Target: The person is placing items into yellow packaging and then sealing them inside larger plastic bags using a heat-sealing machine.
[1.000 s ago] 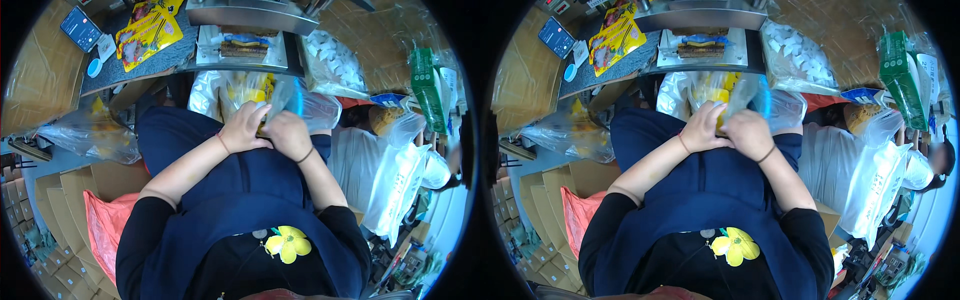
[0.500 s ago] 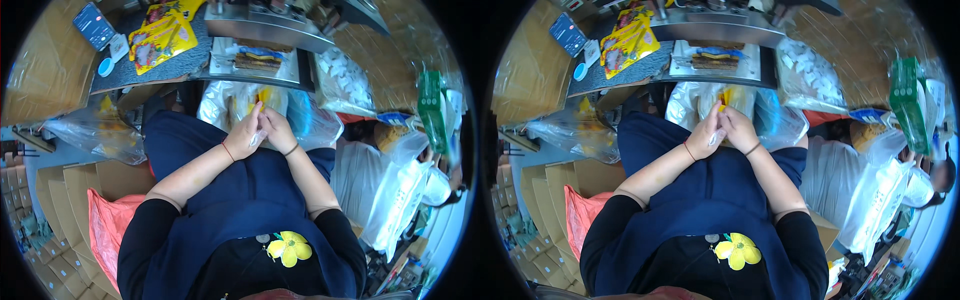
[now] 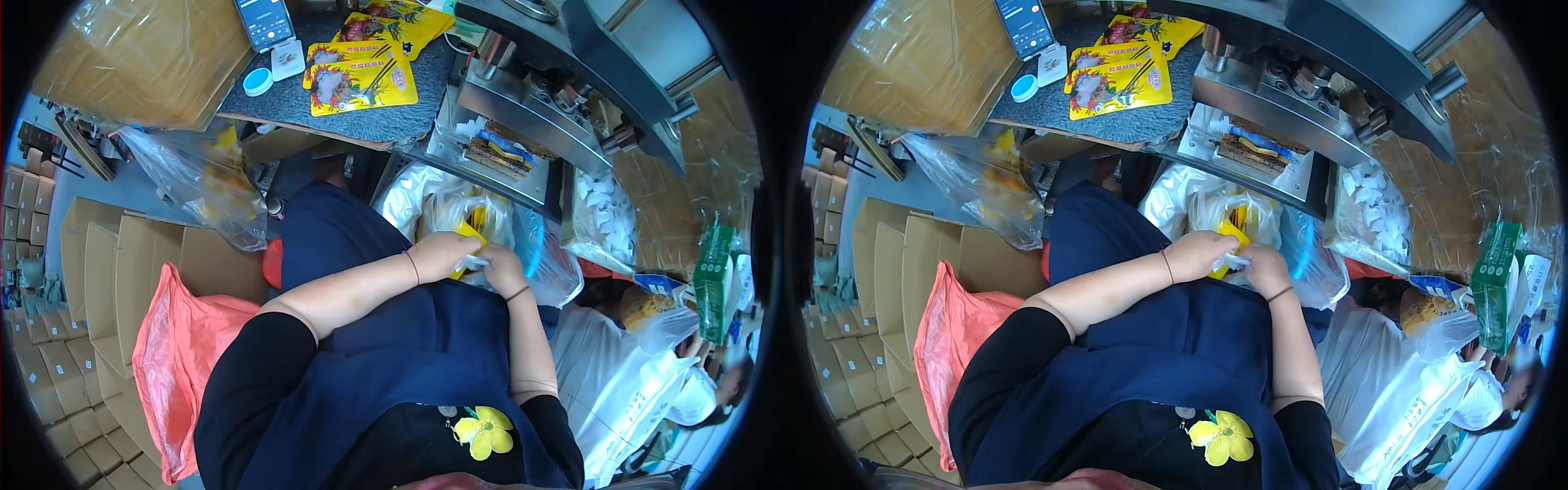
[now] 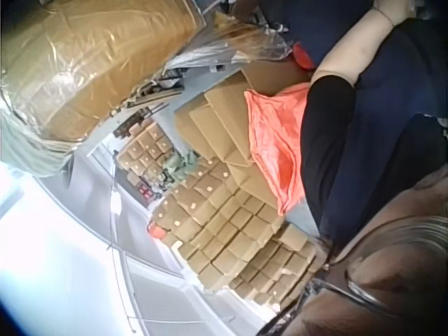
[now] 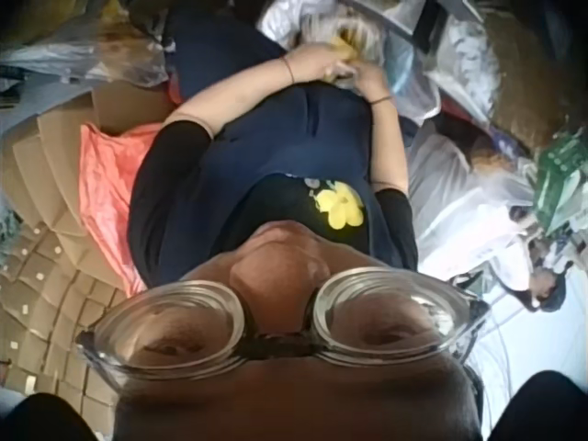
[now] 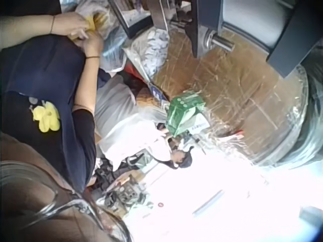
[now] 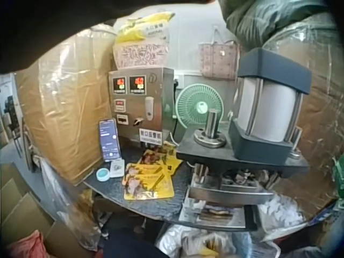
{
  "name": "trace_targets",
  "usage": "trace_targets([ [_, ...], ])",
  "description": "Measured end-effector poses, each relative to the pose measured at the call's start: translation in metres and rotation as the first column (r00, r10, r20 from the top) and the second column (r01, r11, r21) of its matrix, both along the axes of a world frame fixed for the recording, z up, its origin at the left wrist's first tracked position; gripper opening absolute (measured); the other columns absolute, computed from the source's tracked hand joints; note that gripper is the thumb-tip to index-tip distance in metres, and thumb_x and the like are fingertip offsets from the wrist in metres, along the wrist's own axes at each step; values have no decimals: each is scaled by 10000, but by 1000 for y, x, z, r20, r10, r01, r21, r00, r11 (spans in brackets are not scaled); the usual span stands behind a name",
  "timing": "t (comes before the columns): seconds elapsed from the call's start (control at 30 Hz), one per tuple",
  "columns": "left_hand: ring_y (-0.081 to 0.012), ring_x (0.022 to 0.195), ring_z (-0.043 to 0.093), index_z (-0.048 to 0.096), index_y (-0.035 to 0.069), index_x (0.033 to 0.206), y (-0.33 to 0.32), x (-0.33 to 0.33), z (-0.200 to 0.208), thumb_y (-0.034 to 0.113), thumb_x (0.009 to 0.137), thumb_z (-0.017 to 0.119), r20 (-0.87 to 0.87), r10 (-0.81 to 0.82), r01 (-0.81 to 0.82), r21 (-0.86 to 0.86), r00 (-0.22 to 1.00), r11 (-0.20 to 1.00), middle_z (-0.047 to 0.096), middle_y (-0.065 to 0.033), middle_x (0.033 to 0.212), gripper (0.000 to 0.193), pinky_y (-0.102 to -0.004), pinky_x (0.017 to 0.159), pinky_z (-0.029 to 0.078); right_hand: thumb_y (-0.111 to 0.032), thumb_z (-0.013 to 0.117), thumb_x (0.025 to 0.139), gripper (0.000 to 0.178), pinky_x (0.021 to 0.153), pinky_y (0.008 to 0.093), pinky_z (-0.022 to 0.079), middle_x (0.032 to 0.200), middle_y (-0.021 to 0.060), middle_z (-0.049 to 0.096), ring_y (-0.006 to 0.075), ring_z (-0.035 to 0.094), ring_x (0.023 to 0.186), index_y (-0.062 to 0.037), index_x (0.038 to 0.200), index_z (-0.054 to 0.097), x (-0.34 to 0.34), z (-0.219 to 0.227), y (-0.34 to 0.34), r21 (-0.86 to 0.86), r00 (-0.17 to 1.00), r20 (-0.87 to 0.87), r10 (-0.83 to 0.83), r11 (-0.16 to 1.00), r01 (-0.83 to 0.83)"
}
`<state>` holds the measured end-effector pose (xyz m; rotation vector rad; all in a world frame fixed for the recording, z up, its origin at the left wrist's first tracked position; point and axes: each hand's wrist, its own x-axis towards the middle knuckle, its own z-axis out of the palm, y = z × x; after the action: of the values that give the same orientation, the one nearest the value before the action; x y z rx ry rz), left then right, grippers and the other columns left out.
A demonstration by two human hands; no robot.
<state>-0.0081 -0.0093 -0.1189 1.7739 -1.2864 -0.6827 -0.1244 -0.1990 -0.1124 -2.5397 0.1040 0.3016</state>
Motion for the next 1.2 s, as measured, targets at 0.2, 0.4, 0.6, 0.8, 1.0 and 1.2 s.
trace_targets([
  [0.2,-369,824,604,545,73,996,1,2,-5,90,785,683,303,404,-236,-465,863,853,557,-146,933,253,-431,710,506,-304,566,1023,319,766,261,478,898,30,669,104,603,816,2,1032,656,1,6,23,898,946,-299,-122,301,322],
  [0.4,-264,874,630,697,148,763,8,6,10,222,764,705,538,237,-179,-159,809,971,623,-41,836,74,-424,694,486,-290,543,1043,305,731,250,465,876,0,659,93,585,772,-19,995,677,6,-14,33,775,831,-215,-513,428,464],
  [0.6,-286,909,602,663,102,752,6,6,2,224,845,694,436,42,-45,-3,899,999,638,-54,892,156,-447,811,443,-224,619,951,292,668,401,483,756,214,629,277,604,670,32,813,647,9,-25,8,340,742,47,-669,709,618],
  [0.8,-135,1007,557,637,28,947,6,6,0,132,1012,549,-861,-67,-145,-161,504,976,629,-85,1189,151,-300,930,447,-67,662,856,42,796,461,450,851,151,602,363,590,863,-35,862,636,-5,17,39,58,723,663,-196,976,211],
  [1.0,-305,929,622,562,26,1088,-4,-6,-15,56,835,608,-33,0,-7,-225,999,974,609,-149,928,259,-379,829,495,-74,747,755,178,871,443,441,1002,83,605,313,572,972,-94,915,671,-11,26,56,-76,669,742,-44,986,149],
  [1.2,-226,918,689,625,0,1065,-6,-1,-11,84,987,559,-427,106,-104,26,898,994,690,-135,954,132,-339,824,520,-76,712,826,91,802,397,492,871,137,637,322,626,823,-64,915,699,-7,4,36,298,904,304,-302,931,210],
])
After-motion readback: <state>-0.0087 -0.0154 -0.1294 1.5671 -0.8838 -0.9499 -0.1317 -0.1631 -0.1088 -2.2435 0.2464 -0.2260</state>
